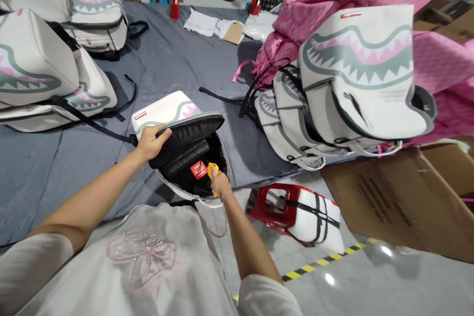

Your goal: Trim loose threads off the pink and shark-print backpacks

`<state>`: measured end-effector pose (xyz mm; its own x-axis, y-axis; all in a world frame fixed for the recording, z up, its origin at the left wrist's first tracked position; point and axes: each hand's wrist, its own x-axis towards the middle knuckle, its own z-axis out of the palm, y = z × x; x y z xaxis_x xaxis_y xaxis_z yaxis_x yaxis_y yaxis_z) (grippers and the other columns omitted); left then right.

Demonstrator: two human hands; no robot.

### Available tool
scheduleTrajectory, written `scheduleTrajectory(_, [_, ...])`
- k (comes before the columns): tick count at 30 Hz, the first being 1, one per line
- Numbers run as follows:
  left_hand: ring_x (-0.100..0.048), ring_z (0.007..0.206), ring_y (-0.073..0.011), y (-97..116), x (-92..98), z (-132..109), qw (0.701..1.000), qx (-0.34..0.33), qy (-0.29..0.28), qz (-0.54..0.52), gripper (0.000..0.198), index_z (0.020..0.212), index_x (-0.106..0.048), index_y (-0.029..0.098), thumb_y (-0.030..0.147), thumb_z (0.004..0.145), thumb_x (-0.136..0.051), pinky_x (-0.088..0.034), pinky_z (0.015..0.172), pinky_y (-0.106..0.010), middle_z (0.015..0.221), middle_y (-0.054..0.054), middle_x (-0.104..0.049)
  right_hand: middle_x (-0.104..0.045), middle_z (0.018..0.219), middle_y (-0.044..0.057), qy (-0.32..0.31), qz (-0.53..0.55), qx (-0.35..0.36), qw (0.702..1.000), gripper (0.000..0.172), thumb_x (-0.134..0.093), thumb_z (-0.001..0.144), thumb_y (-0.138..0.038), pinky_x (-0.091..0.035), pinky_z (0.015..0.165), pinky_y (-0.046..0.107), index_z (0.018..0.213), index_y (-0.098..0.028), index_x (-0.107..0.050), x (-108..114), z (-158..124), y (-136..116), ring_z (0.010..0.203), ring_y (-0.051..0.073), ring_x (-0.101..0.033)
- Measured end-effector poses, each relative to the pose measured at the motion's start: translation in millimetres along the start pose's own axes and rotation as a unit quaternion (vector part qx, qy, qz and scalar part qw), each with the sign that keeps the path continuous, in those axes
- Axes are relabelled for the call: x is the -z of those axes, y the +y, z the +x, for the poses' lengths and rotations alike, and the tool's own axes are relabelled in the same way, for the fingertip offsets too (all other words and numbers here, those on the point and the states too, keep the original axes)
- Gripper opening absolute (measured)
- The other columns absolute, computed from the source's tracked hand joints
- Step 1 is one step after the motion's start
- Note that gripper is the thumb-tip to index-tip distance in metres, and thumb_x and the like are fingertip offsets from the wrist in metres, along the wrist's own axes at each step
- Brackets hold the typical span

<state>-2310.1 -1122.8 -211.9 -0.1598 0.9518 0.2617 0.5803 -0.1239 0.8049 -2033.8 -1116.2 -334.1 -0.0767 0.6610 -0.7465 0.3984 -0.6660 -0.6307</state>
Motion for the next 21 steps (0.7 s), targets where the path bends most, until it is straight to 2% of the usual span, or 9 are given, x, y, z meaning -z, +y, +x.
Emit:
scheduleTrajectory(6, [-0.038,0.055,-0.0118,3,-5.7,-1,1.0,-0.015,-0.016,-0.017,0.043,0.058,-0.039,0.021,0.051,0.088,-0.047,-0.028,0.058,-0.028,0.054,0.003,-0.037,-0.045,0.042,-0.003,0.019,-0.137,-0.022,0.99,0.041,-0.058,0.093,-0.058,-0.034,0.034,0.025,0.081,-0.019,-0.056,30,-4,-36,0.028,0.013,-0.042])
scheduleTrajectory(15, [-0.036,0.054,-0.0112,4,-4.0,0,1.0,-0.003,-0.017,-0.002,0.043,0.058,-0.039,0.021,0.051,0.088,-0.048,-0.027,0.058,-0.027,0.054,0.004,-0.036,-0.045,0.043,-0.002,0.041,-0.3,0.01,0.953,0.036,-0.059,0.094,-0.052,-0.041,0.043,0.026,0.084,-0.018,-0.06,23,-9,-52,0.034,0.015,-0.048])
scheduleTrajectory(18, [-0.037,0.056,-0.0113,1,-6.1,2,1.0,0.005,0.007,0.015,0.043,0.059,-0.04,0.021,0.053,0.088,-0.047,-0.026,0.058,-0.028,0.055,0.004,-0.035,-0.046,0.044,-0.002,0.035,-0.344,0.004,0.938,0.036,-0.061,0.094,-0.05,-0.045,0.049,0.028,0.084,-0.016,-0.062,23,-8,-61,0.04,0.018,-0.054])
scheduleTrajectory(21, [-0.04,0.058,-0.0118,-6,-8.0,10,0.996,0.019,0.068,0.06,0.043,0.061,-0.044,0.02,0.052,0.089,-0.05,-0.029,0.059,-0.028,0.056,0.004,-0.038,-0.051,0.047,0.0,0.016,-0.373,0.003,0.928,0.041,-0.062,0.093,-0.053,-0.049,0.057,0.03,0.082,-0.014,-0.063,32,-6,-79,0.048,0.019,-0.06])
